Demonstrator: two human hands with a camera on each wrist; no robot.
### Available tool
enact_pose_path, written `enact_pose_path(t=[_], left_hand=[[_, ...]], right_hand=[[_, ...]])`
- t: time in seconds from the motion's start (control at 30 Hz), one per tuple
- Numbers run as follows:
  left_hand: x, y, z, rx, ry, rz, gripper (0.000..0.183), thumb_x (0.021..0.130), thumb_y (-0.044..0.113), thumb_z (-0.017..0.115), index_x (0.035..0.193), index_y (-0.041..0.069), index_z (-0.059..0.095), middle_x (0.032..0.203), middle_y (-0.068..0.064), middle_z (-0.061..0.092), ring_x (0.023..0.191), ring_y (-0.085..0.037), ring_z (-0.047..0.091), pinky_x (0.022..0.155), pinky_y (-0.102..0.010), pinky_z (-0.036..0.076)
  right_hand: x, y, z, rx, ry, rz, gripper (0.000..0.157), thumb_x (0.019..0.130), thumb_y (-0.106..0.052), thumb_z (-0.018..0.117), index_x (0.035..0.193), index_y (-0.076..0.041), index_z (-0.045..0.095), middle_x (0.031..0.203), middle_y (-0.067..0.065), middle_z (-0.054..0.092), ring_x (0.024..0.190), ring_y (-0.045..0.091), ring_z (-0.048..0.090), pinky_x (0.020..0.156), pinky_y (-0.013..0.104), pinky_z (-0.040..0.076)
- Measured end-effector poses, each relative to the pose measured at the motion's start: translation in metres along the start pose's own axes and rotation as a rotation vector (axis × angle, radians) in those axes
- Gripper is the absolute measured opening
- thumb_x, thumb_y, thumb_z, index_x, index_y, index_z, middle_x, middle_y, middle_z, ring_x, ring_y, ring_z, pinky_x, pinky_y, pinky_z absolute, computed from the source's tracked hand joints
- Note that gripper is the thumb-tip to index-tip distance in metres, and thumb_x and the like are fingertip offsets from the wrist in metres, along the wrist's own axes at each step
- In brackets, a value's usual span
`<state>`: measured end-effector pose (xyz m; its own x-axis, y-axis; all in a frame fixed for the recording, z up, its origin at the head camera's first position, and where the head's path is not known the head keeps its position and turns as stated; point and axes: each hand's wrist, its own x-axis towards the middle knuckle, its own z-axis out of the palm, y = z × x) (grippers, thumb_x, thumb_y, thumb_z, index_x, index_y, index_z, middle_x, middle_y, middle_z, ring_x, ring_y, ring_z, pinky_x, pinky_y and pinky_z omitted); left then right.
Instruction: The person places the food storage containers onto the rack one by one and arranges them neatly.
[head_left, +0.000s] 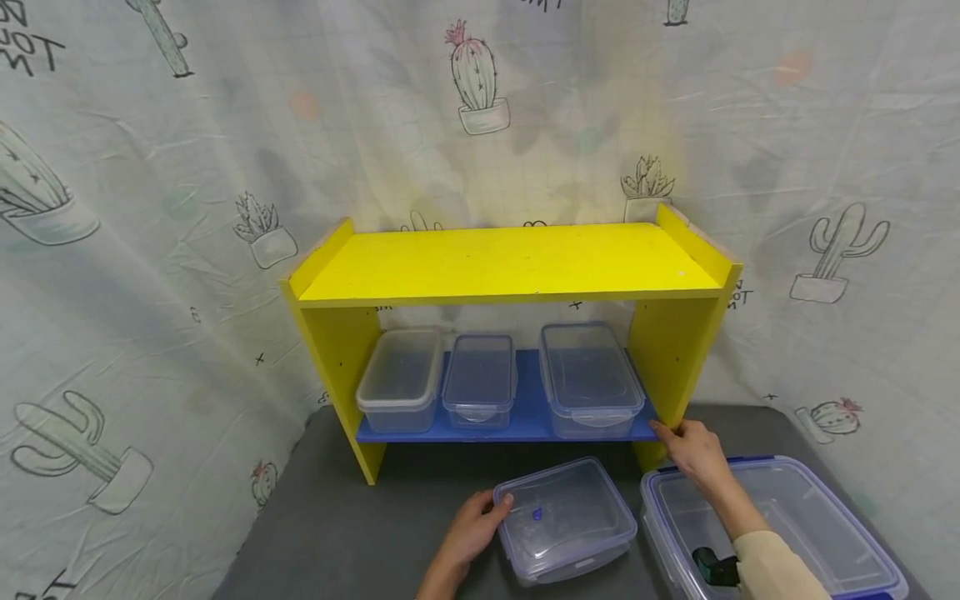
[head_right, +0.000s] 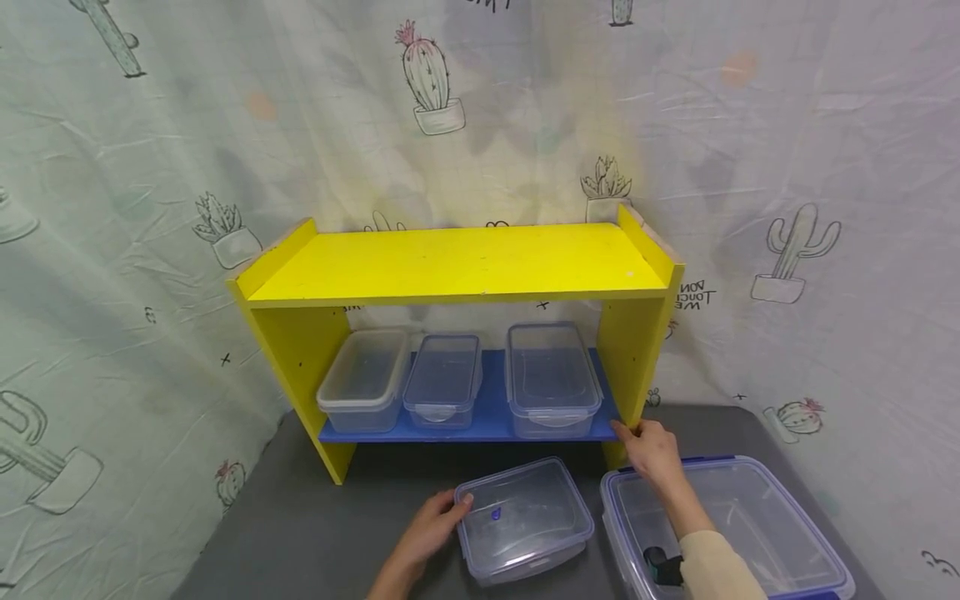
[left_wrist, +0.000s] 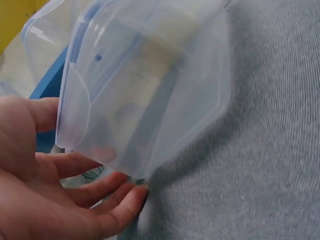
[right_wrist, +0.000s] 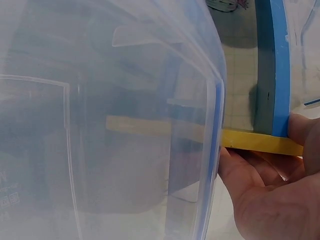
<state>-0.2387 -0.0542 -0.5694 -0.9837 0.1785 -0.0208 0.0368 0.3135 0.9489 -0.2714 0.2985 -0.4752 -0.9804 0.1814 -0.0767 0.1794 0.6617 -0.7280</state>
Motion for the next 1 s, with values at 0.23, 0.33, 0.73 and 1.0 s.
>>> enact_pose_path(t=[0.23,0.33,0.73,1.0], left_hand=[[-0.002,0.010,0.003,-0.061,0.054,0.039,0.030,0.090,0.027,0.068,0.110,0.005,0.072,0.126,-0.018,0.058,0.114,-0.029,0.055,0.088,-0.033,0.047],[-0.003,0.015,0.004,-0.216,-0.005,0.034,0.038,0.091,0.023,0.067,0.123,0.003,0.065,0.136,-0.024,0.050,0.112,-0.026,0.057,0.083,-0.031,0.052],[-0.002,0.007,-0.006,-0.456,-0.286,0.030,0.060,0.096,0.017,0.059,0.149,0.003,0.034,0.127,-0.022,0.058,0.084,-0.012,0.067,0.068,-0.030,0.057],[-0.003,0.009,-0.012,-0.471,-0.368,-0.019,0.054,0.100,0.026,0.053,0.149,0.006,0.038,0.123,-0.014,0.061,0.083,-0.017,0.068,0.064,-0.035,0.058]], right_hand=[[0.001,-0.001,0.001,-0.005,0.004,0.001,0.054,0.098,-0.050,0.050,0.097,0.003,0.060,0.074,0.006,0.059,0.066,0.018,0.052,0.056,0.031,0.038],[0.001,-0.001,0.001,-0.003,0.005,-0.001,0.055,0.098,-0.050,0.050,0.098,0.003,0.059,0.075,0.006,0.058,0.067,0.018,0.052,0.057,0.031,0.038],[0.000,-0.001,0.002,-0.004,0.000,-0.001,0.050,0.099,-0.047,0.050,0.095,0.002,0.058,0.074,0.006,0.057,0.066,0.019,0.051,0.056,0.030,0.039],[-0.001,-0.001,0.001,-0.008,-0.011,0.010,0.052,0.099,-0.047,0.048,0.099,0.004,0.057,0.077,0.008,0.059,0.068,0.020,0.052,0.058,0.030,0.039]])
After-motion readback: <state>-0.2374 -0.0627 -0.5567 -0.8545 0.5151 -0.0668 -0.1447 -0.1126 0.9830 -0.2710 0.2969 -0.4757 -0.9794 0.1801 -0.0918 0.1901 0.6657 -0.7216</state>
